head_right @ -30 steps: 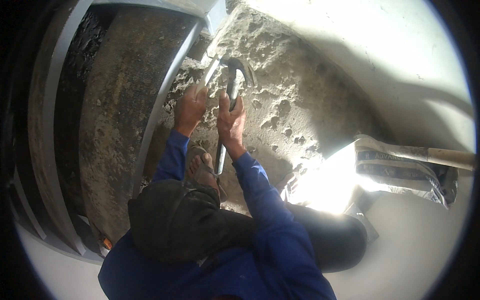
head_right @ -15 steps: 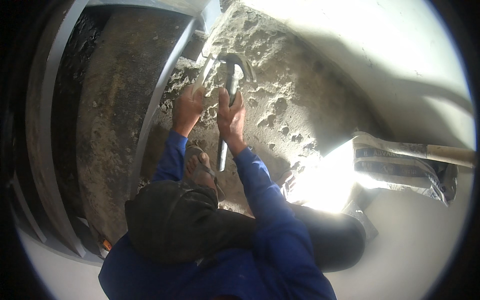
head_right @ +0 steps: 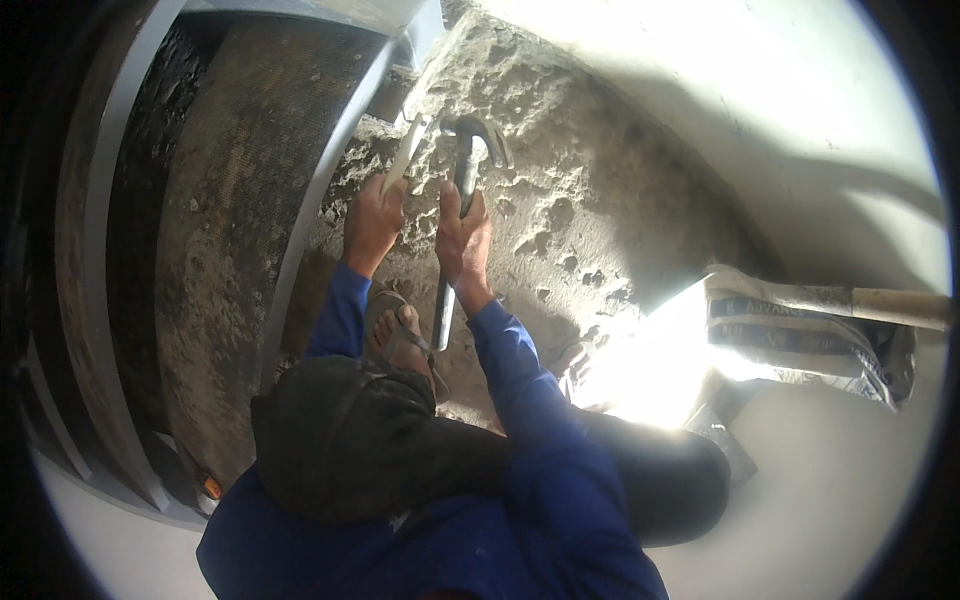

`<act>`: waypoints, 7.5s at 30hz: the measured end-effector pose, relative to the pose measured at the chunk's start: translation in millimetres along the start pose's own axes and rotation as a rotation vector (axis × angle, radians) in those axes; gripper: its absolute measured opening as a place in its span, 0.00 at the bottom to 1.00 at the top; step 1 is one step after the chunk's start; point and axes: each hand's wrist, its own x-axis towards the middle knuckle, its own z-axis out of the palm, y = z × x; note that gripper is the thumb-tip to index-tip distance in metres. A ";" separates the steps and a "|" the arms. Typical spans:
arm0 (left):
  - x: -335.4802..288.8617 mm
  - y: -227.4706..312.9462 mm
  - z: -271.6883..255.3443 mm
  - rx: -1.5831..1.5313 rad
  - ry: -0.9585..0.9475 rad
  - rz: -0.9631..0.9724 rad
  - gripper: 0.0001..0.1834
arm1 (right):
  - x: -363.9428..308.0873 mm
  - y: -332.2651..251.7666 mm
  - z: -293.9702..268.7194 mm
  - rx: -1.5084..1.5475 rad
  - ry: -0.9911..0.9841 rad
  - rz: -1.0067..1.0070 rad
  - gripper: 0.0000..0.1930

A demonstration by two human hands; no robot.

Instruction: The person uses a hammer and chisel to chip away concrete from a floor area next to a metal grate. They repeatedly strike the chisel to break up the material and occasionally clear debris by hand.

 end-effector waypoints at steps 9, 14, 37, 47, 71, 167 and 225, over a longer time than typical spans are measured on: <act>-1.9 -2.8 -1.1 0.050 0.053 0.026 0.21 | -11.1 -7.9 9.6 0.022 0.002 -0.057 0.26; -1.1 -1.6 -1.9 0.100 0.036 0.006 0.21 | -14.3 -18.1 14.2 0.063 0.030 -0.053 0.25; -17.0 -13.9 20.6 -0.009 -0.084 0.052 0.15 | -2.2 -7.7 -13.2 0.122 0.005 0.227 0.20; 2.8 5.7 2.8 -0.138 -0.070 0.020 0.16 | -5.2 -6.7 -7.1 0.077 -0.009 0.202 0.17; -61.6 -41.1 31.6 -0.039 -0.191 0.049 0.15 | 43.4 -0.4 -76.0 -0.214 0.182 0.077 0.17; -148.3 -87.5 86.4 -0.320 -0.466 -0.319 0.23 | 75.4 -15.1 -80.5 0.347 0.054 0.345 0.26; -558.9 192.2 -293.7 -1.078 -0.181 -1.408 0.25 | -231.2 -556.6 -181.9 -1.130 -0.817 0.669 0.25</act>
